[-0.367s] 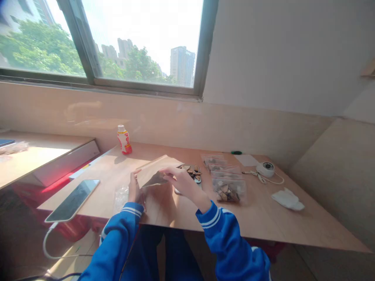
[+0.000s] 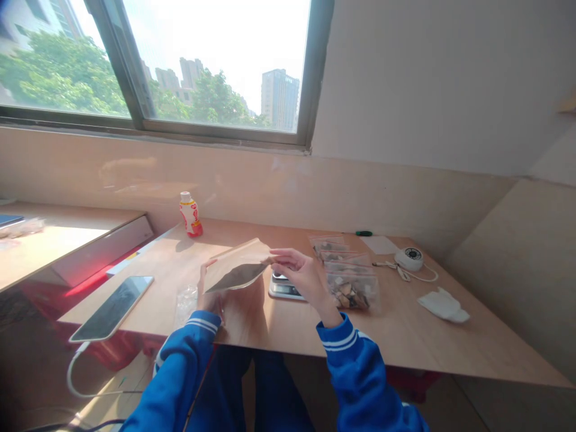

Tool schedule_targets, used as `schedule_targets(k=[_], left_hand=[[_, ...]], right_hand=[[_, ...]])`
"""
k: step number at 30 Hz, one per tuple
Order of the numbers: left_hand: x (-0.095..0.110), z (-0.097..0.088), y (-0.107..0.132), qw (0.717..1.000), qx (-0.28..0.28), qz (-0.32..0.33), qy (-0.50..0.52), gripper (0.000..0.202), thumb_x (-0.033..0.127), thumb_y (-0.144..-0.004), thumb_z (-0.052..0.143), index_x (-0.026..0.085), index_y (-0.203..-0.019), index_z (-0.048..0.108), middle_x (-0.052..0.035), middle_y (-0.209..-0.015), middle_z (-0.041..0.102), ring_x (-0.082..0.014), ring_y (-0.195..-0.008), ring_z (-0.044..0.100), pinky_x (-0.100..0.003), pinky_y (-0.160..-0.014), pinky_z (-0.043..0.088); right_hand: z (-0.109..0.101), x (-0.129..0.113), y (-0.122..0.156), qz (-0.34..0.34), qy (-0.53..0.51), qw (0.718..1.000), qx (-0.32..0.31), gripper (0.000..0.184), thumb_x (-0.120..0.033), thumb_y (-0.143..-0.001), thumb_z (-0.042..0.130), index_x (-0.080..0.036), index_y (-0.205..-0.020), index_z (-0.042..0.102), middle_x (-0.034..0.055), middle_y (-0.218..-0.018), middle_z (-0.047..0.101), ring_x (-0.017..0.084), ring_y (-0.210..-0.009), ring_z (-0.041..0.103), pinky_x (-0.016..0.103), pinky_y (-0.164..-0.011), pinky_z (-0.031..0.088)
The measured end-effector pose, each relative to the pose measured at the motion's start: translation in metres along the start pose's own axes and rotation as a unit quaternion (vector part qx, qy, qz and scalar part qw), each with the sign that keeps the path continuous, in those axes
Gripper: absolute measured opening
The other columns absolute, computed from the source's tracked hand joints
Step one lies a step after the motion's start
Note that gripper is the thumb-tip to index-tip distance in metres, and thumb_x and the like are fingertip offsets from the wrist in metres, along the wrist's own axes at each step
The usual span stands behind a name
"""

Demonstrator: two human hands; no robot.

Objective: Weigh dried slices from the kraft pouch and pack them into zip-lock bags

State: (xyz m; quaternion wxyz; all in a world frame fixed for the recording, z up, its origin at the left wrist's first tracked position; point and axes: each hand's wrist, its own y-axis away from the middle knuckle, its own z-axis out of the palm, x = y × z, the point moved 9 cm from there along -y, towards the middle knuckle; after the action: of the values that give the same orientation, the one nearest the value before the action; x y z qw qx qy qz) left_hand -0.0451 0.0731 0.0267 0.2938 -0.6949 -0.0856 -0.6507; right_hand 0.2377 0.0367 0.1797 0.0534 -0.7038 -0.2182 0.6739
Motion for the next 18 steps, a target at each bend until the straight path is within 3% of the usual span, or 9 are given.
schedule_targets(k=[4,9,13,18], left_hand=[[-0.006,-0.002,-0.004,1.0,0.004,-0.007,-0.028,0.042,0.037,-0.079,0.054,0.024,-0.118,0.051,-0.0022,-0.091,0.063,-0.0193,-0.08,0.061,-0.034,-0.077,0.049],[-0.013,-0.002,-0.007,0.994,-0.003,-0.037,-0.099,0.036,0.042,-0.081,0.051,0.023,-0.112,0.049,0.0004,-0.076,0.059,-0.0194,-0.073,0.06,-0.032,-0.069,0.047],[-0.012,-0.006,-0.008,0.991,0.011,-0.054,-0.12,0.034,0.044,-0.078,0.055,0.022,-0.103,0.051,-0.0007,-0.075,0.06,-0.0201,-0.071,0.059,-0.032,-0.067,0.045],[-0.009,-0.008,-0.007,0.989,0.026,-0.06,-0.132,0.032,0.046,-0.079,0.054,0.023,-0.1,0.052,-0.0014,-0.075,0.06,-0.0205,-0.072,0.059,-0.032,-0.068,0.044]], right_hand=[[-0.044,0.026,0.005,-0.002,0.05,0.996,0.077,0.032,-0.035,-0.073,0.073,-0.02,-0.1,0.07,0.0081,-0.104,0.072,0.022,-0.096,0.068,0.038,-0.087,0.054],[-0.08,0.086,0.016,0.02,0.172,0.979,0.109,0.023,-0.032,-0.078,0.064,-0.017,-0.095,0.07,0.0093,-0.098,0.073,0.023,-0.088,0.069,0.041,-0.081,0.055],[-0.082,0.116,0.018,-0.017,0.304,0.949,0.087,0.022,-0.021,-0.082,0.055,-0.019,-0.098,0.069,0.0081,-0.098,0.072,0.021,-0.088,0.066,0.039,-0.081,0.053],[-0.069,0.123,0.018,-0.067,0.492,0.865,0.073,0.027,-0.013,-0.083,0.051,-0.021,-0.102,0.069,0.0085,-0.093,0.069,0.023,-0.089,0.059,0.038,-0.082,0.047]])
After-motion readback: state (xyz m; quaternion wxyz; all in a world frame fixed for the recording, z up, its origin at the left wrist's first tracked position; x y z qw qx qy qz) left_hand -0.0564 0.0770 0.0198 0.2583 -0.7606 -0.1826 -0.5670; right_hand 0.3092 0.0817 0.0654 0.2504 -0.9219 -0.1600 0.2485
